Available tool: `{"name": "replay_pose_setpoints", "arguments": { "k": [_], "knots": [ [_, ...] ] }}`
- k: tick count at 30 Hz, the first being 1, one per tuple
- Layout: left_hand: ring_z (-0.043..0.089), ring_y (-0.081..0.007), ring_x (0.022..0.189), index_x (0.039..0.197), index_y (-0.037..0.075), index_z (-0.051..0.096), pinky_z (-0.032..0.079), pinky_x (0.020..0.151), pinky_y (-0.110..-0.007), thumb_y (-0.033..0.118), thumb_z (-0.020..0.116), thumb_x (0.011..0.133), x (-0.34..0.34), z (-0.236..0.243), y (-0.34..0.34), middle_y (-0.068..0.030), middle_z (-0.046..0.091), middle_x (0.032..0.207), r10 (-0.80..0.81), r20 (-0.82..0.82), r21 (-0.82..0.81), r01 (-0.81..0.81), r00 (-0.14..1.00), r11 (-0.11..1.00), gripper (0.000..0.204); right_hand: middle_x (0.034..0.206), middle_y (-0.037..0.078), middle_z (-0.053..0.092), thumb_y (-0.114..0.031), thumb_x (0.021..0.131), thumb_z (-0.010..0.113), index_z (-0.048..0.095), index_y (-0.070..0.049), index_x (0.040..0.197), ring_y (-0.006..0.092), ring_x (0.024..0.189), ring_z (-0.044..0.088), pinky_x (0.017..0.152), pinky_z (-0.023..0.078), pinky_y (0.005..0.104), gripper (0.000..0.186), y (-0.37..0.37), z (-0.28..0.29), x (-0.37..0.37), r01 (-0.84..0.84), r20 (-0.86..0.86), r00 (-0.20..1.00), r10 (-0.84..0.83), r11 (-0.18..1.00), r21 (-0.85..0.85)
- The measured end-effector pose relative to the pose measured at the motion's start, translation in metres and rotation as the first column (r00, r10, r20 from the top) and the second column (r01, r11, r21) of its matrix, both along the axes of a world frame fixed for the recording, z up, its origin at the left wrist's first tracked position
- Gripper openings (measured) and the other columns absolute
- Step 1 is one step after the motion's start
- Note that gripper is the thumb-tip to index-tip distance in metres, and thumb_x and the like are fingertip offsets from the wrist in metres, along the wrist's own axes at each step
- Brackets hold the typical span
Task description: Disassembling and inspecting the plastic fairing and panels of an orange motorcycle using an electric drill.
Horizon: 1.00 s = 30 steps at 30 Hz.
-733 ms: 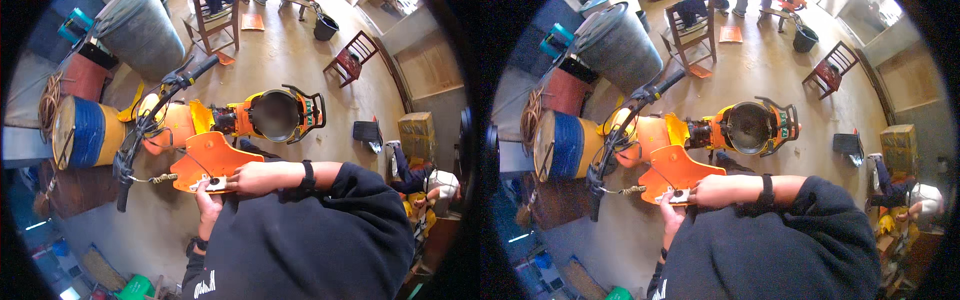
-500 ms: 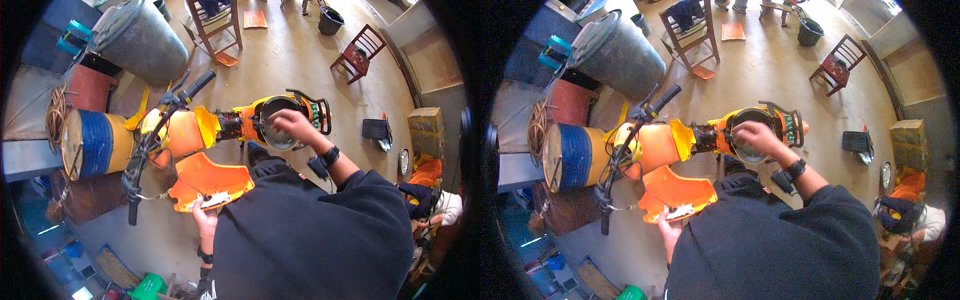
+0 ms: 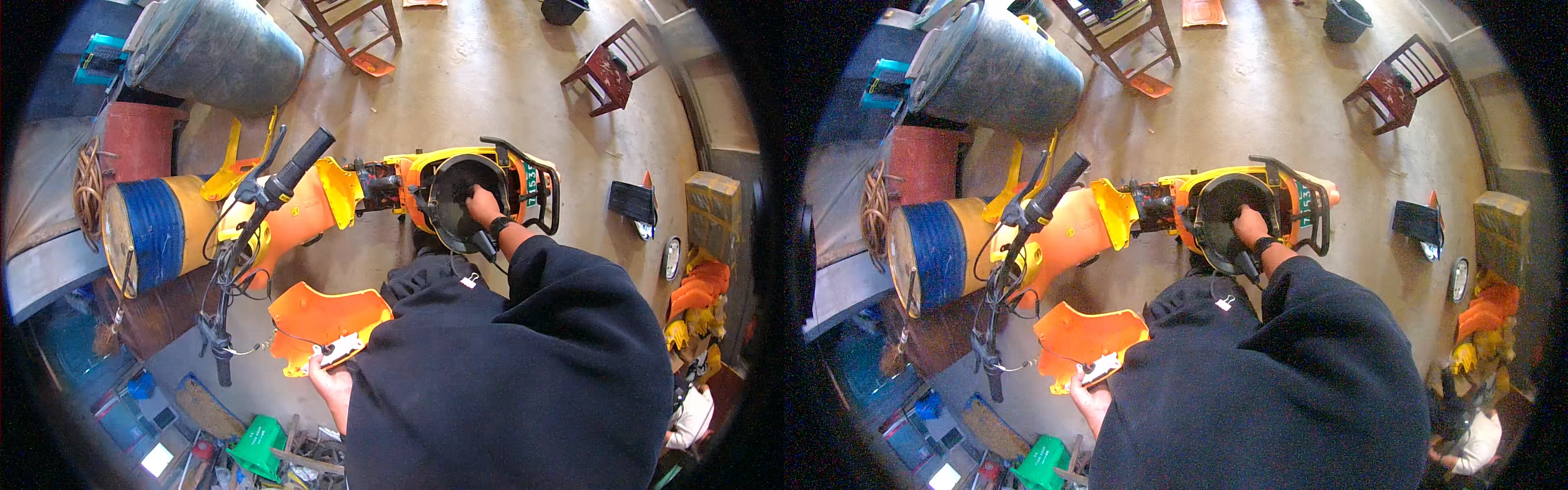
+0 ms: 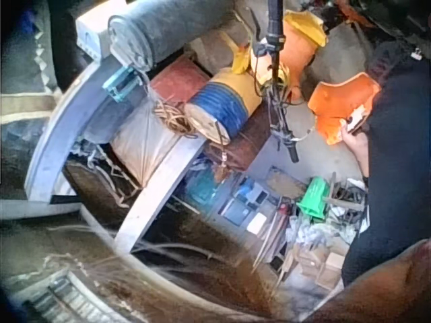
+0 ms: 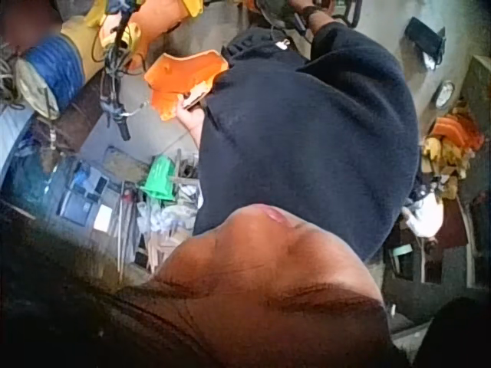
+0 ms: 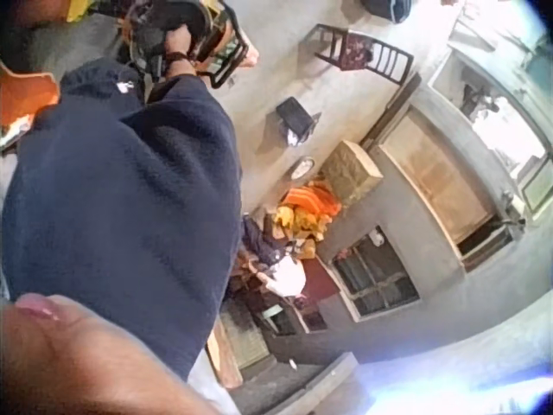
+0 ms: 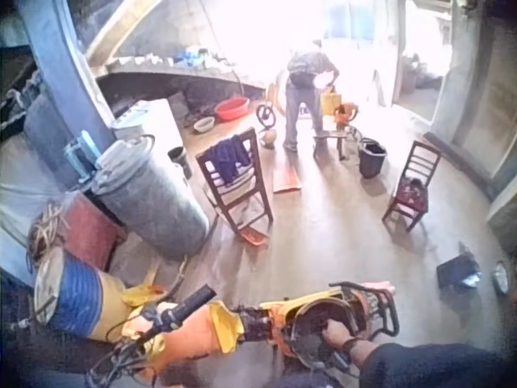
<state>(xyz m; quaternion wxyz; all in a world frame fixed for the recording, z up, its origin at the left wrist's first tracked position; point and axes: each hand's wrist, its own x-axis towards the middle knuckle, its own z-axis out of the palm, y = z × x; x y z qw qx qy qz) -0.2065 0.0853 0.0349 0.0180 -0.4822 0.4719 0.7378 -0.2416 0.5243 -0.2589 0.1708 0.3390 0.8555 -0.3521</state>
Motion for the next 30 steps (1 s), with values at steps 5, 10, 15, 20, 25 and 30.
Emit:
{"name": "replay_pose_setpoints", "arguments": {
  "k": [5,10,15,20,25,30],
  "knots": [
    [0.060,-0.0292,0.102,0.108,-0.002,0.055,0.048,0.095,-0.044,0.016,0.055,0.082,0.005,-0.008,-0.005,-0.0165,0.061,0.105,0.038,0.000,0.028,-0.038,0.999,0.999,0.031,0.100,0.031,0.066,-0.027,0.091,0.058,0.061,0.008,0.106,0.0460,0.097,0.064,0.085,0.052,0.0516,0.038,-0.002,-0.001,-0.025,0.208,0.041,0.976,-0.212,0.974,0.090],
    [0.061,-0.0303,0.103,0.107,-0.002,0.055,0.049,0.096,-0.046,0.014,0.053,0.082,0.012,-0.010,-0.003,-0.0163,0.062,0.106,0.090,0.042,0.060,-0.093,0.995,0.994,0.030,0.105,0.028,0.067,-0.027,0.086,0.063,0.071,0.001,0.097,0.0447,0.101,0.064,0.087,0.052,0.0508,0.031,-0.006,-0.002,-0.042,0.262,0.169,0.945,-0.279,0.958,0.113],
    [0.060,-0.0292,0.105,0.115,0.003,0.049,0.049,0.098,-0.051,0.010,0.054,0.085,0.010,-0.001,0.012,-0.0137,0.058,0.109,0.142,-0.007,-0.001,-0.142,0.990,0.990,0.031,0.102,0.026,0.068,-0.017,0.084,0.060,0.072,0.002,0.090,0.0435,0.096,0.066,0.083,0.054,0.0492,0.024,0.000,-0.049,-0.049,0.049,0.190,0.979,-0.072,0.992,0.120],
    [0.057,-0.0327,0.109,0.122,0.005,0.045,0.048,0.098,-0.054,0.013,0.057,0.087,0.008,0.006,0.019,-0.0135,0.054,0.117,0.156,0.026,0.080,-0.158,0.987,0.984,0.039,0.098,0.026,0.069,-0.017,0.082,0.059,0.073,0.000,0.085,0.0435,0.093,0.067,0.078,0.052,0.0507,0.023,0.020,-0.104,-0.041,-0.028,0.141,0.990,0.016,0.996,0.090],
    [0.060,-0.0344,0.101,0.103,0.003,0.055,0.047,0.096,-0.054,0.015,0.059,0.090,0.018,-0.012,0.012,-0.0135,0.060,0.101,0.210,-0.031,0.170,-0.202,0.977,0.965,0.019,0.089,0.025,0.069,-0.024,0.090,0.054,0.073,0.000,0.085,0.0334,0.089,0.070,0.073,0.054,0.0456,0.031,0.039,-0.123,-0.038,-0.085,0.255,0.964,0.082,0.996,0.002],
    [0.061,-0.0235,0.097,0.097,-0.001,0.056,0.051,0.092,-0.038,0.006,0.046,0.093,0.013,-0.018,0.006,-0.0126,0.061,0.099,0.028,-0.044,0.067,-0.025,0.999,0.997,0.014,0.101,0.029,0.067,-0.042,0.093,0.053,0.069,0.005,0.098,0.0461,0.096,0.065,0.083,0.050,0.0491,0.050,0.047,-0.095,-0.027,-0.207,0.213,0.962,0.169,0.964,0.169]
  ]
}}
